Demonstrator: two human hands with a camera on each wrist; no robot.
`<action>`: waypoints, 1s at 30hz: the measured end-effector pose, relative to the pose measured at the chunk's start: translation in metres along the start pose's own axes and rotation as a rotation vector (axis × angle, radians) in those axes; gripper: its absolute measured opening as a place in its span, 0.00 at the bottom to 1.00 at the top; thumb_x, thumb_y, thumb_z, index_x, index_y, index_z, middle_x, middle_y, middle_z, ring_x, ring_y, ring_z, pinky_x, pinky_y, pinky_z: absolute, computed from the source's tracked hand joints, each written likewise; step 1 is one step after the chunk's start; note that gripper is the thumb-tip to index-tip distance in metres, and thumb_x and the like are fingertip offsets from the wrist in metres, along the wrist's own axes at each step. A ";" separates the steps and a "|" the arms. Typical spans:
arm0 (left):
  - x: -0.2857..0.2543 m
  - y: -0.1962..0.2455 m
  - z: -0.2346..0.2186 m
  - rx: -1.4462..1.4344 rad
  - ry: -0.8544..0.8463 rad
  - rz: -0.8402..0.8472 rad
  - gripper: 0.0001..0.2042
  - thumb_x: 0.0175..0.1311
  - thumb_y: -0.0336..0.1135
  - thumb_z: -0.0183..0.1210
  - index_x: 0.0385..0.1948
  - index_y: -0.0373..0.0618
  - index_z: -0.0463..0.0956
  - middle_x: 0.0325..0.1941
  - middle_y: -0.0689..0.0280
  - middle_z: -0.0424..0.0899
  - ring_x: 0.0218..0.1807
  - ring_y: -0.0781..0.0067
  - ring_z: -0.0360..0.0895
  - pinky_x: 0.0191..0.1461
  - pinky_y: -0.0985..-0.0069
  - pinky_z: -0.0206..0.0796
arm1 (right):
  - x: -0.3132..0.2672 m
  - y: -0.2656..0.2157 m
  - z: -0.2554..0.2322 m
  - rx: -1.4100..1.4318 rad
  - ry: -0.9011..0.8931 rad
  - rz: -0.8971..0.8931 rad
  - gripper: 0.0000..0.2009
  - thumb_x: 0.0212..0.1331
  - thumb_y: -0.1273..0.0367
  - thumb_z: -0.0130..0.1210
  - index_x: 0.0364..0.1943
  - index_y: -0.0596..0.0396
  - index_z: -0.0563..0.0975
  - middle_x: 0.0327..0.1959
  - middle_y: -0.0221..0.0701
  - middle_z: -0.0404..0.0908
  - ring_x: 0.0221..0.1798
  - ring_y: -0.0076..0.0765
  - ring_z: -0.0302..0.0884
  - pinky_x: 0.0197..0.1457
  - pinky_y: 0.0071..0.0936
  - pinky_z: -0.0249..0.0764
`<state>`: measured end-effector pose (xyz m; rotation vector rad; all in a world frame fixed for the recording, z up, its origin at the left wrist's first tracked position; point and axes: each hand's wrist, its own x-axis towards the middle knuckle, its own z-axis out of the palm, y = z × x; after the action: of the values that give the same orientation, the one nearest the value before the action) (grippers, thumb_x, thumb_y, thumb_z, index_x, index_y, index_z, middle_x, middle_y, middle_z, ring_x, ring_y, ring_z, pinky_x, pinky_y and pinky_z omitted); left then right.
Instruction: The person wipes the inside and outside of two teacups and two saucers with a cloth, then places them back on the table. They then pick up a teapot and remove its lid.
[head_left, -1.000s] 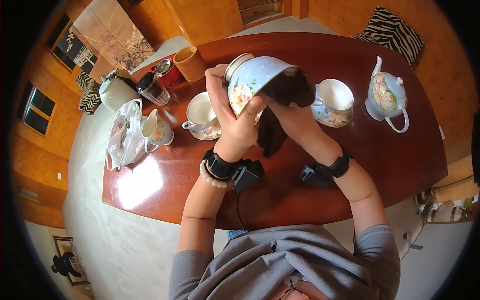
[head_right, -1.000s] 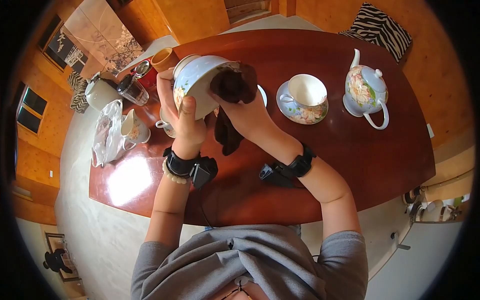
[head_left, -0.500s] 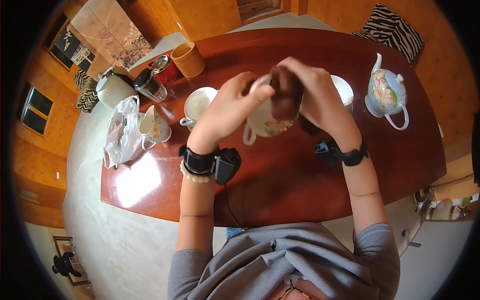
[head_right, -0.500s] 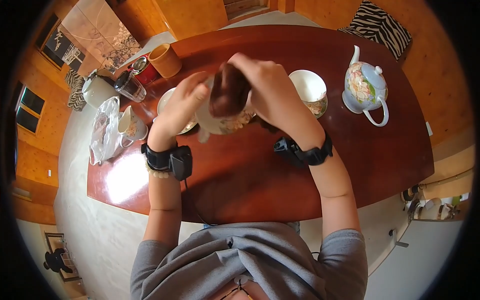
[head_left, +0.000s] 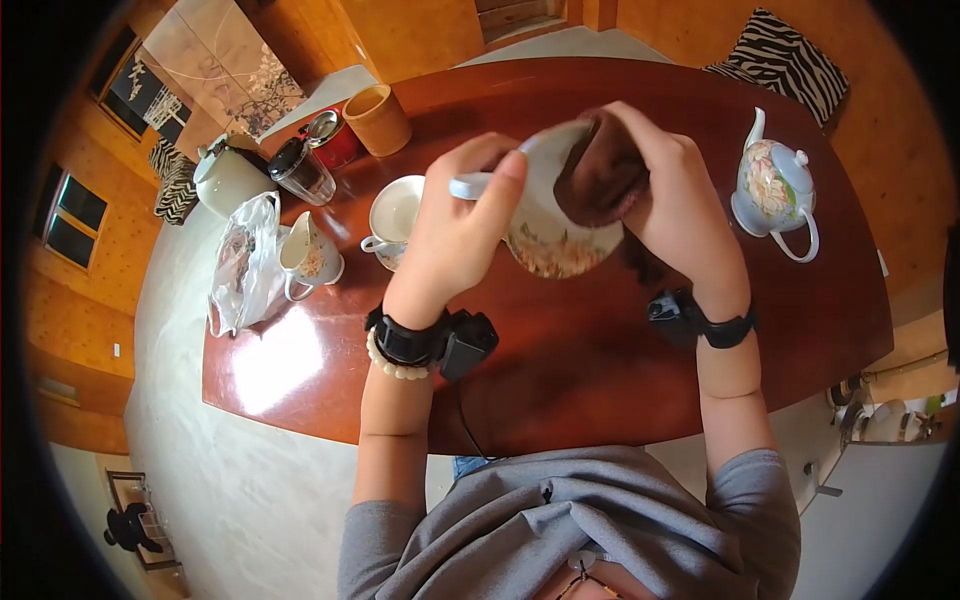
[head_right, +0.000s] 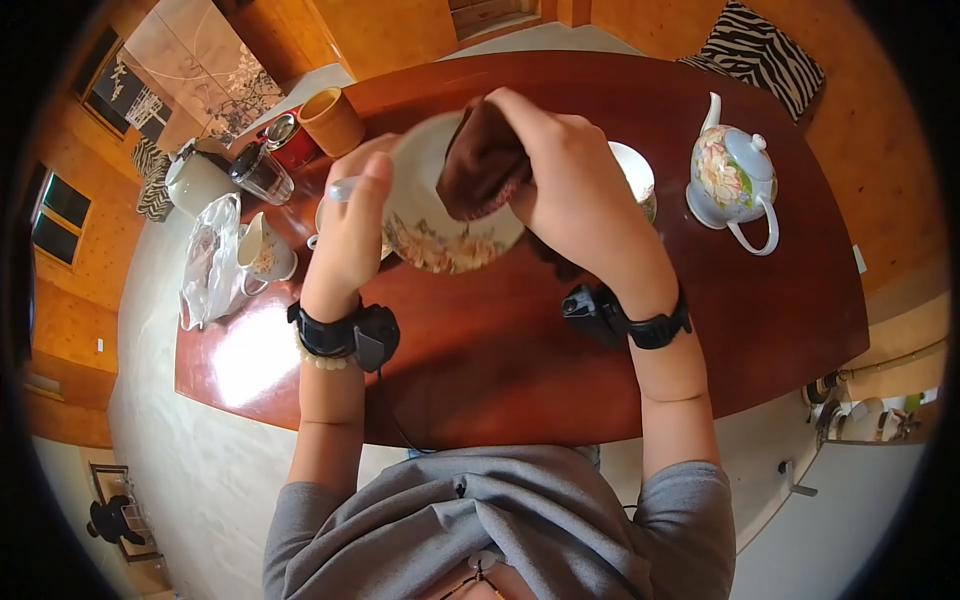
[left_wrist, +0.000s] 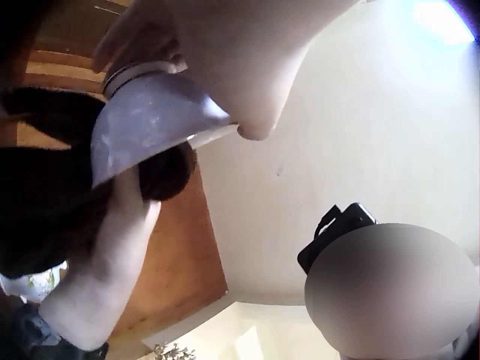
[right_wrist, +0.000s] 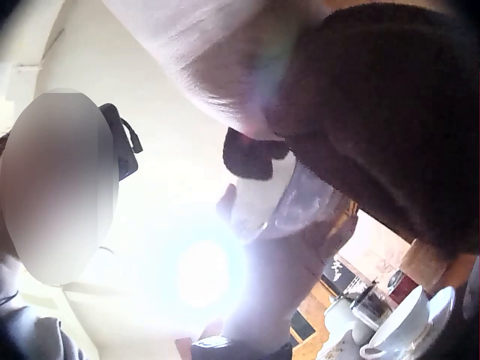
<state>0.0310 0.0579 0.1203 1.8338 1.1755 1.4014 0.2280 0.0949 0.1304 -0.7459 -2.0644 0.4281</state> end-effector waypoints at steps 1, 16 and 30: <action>-0.001 0.005 -0.001 0.054 -0.060 -0.041 0.17 0.64 0.43 0.51 0.33 0.33 0.75 0.24 0.64 0.74 0.28 0.80 0.67 0.30 0.77 0.58 | 0.000 -0.001 -0.004 -0.049 -0.100 0.009 0.22 0.36 0.86 0.50 0.43 0.61 0.73 0.30 0.39 0.79 0.37 0.39 0.80 0.41 0.27 0.74; -0.005 -0.039 -0.004 -0.023 -0.484 -0.271 0.26 0.67 0.55 0.49 0.34 0.33 0.76 0.26 0.67 0.76 0.32 0.81 0.68 0.37 0.78 0.65 | -0.005 0.003 0.027 -0.085 -0.269 -0.208 0.15 0.37 0.79 0.59 0.35 0.56 0.74 0.29 0.38 0.80 0.35 0.48 0.78 0.37 0.38 0.71; -0.081 -0.080 -0.015 -0.565 -0.020 -0.604 0.30 0.71 0.56 0.36 0.63 0.40 0.57 0.63 0.58 0.68 0.63 0.64 0.69 0.62 0.65 0.65 | -0.048 0.031 0.025 0.997 -0.445 0.692 0.19 0.57 0.72 0.57 0.53 0.58 0.70 0.38 0.32 0.79 0.31 0.29 0.79 0.35 0.25 0.78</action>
<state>-0.0143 0.0229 0.0201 0.9897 1.0557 1.1859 0.2391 0.0867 0.0701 -0.7263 -1.5610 1.9668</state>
